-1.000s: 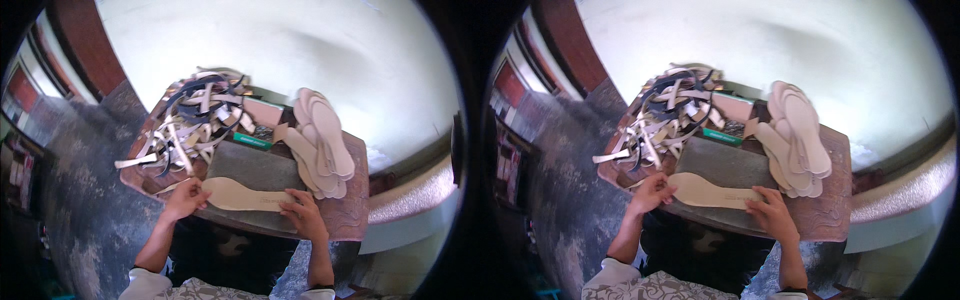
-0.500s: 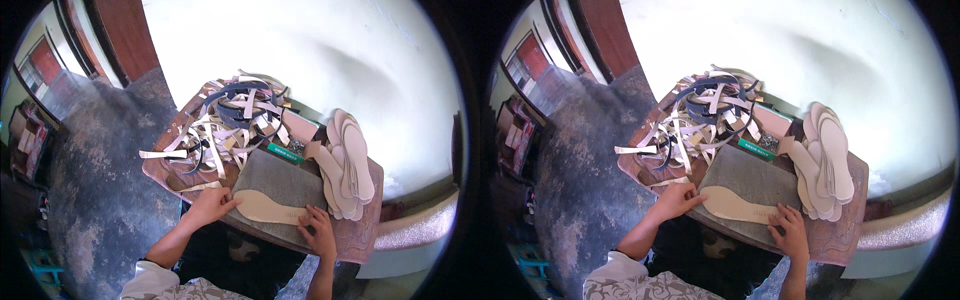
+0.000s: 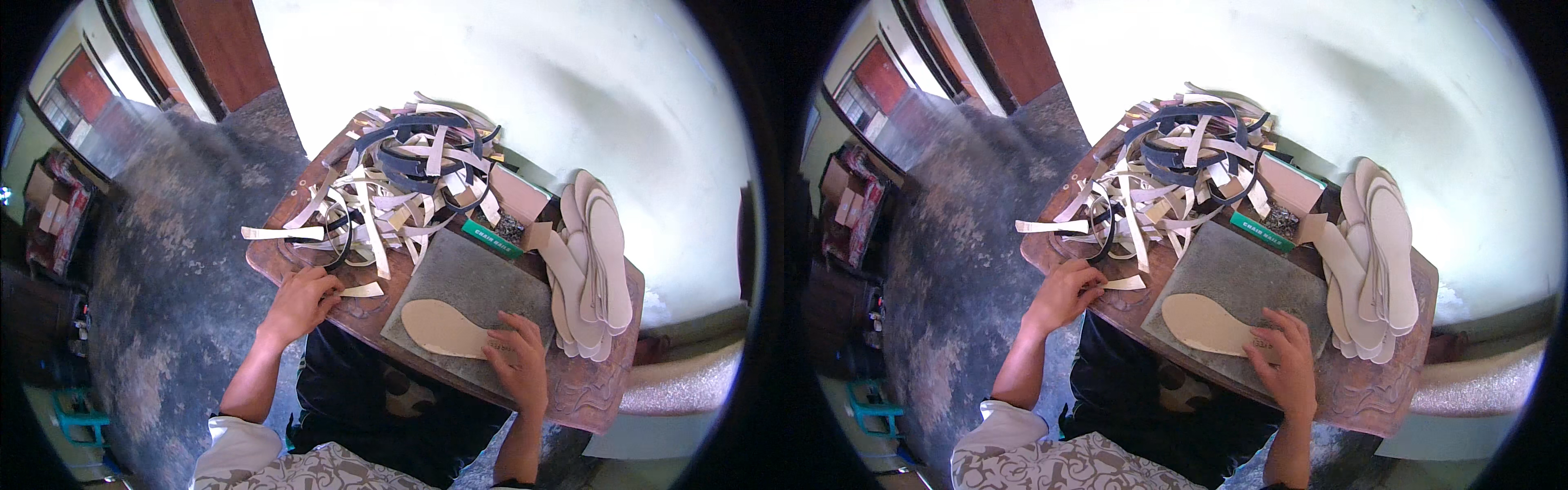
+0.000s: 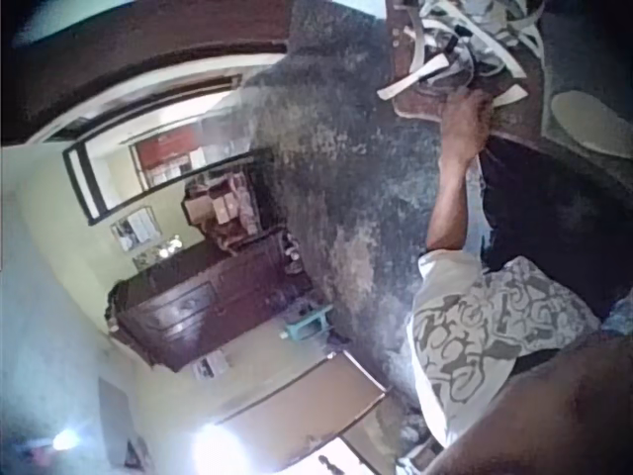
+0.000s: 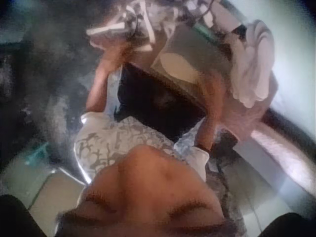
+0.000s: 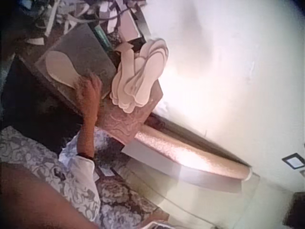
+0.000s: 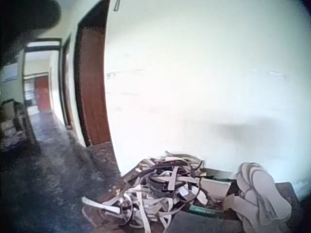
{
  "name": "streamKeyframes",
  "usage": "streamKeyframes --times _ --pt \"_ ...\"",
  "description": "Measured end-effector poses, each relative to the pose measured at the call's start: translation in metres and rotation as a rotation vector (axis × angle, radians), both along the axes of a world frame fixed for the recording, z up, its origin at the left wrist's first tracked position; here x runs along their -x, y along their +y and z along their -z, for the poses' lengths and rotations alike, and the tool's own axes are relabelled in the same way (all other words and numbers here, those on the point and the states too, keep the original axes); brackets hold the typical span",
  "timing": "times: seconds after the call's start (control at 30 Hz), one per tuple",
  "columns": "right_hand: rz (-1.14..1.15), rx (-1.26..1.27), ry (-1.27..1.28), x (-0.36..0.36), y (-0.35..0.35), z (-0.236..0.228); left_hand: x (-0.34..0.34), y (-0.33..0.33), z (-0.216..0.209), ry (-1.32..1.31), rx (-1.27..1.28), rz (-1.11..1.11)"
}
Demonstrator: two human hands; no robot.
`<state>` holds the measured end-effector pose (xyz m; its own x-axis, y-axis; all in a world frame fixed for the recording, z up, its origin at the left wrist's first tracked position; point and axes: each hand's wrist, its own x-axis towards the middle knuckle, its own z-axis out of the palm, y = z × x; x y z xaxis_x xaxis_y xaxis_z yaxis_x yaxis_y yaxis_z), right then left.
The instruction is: The person assembles a sandal by hand, attaching black and beige straps to a beige sole. They position the straps across the sole and secure them with small metal fasteners, working over a wooden table with a pile of straps and a stack of soles nearby.
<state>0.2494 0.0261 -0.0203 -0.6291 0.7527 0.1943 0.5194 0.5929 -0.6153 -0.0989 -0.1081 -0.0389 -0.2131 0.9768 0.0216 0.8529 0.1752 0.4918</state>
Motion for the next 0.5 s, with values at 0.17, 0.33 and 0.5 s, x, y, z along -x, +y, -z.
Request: streamKeyframes --times 0.17,0.33,0.5 --pt "-0.049 -0.004 0.036 0.012 0.002 -0.002 -0.001 0.002 -0.004 -0.026 -0.095 0.012" --pt "-0.048 0.038 0.102 0.01 0.004 -0.002 -0.016 0.011 -0.037 -0.173 -0.125 0.032" --pt "-0.017 0.345 0.285 0.04 0.0 -0.005 -0.039 0.05 -0.039 -0.381 -0.248 0.376"
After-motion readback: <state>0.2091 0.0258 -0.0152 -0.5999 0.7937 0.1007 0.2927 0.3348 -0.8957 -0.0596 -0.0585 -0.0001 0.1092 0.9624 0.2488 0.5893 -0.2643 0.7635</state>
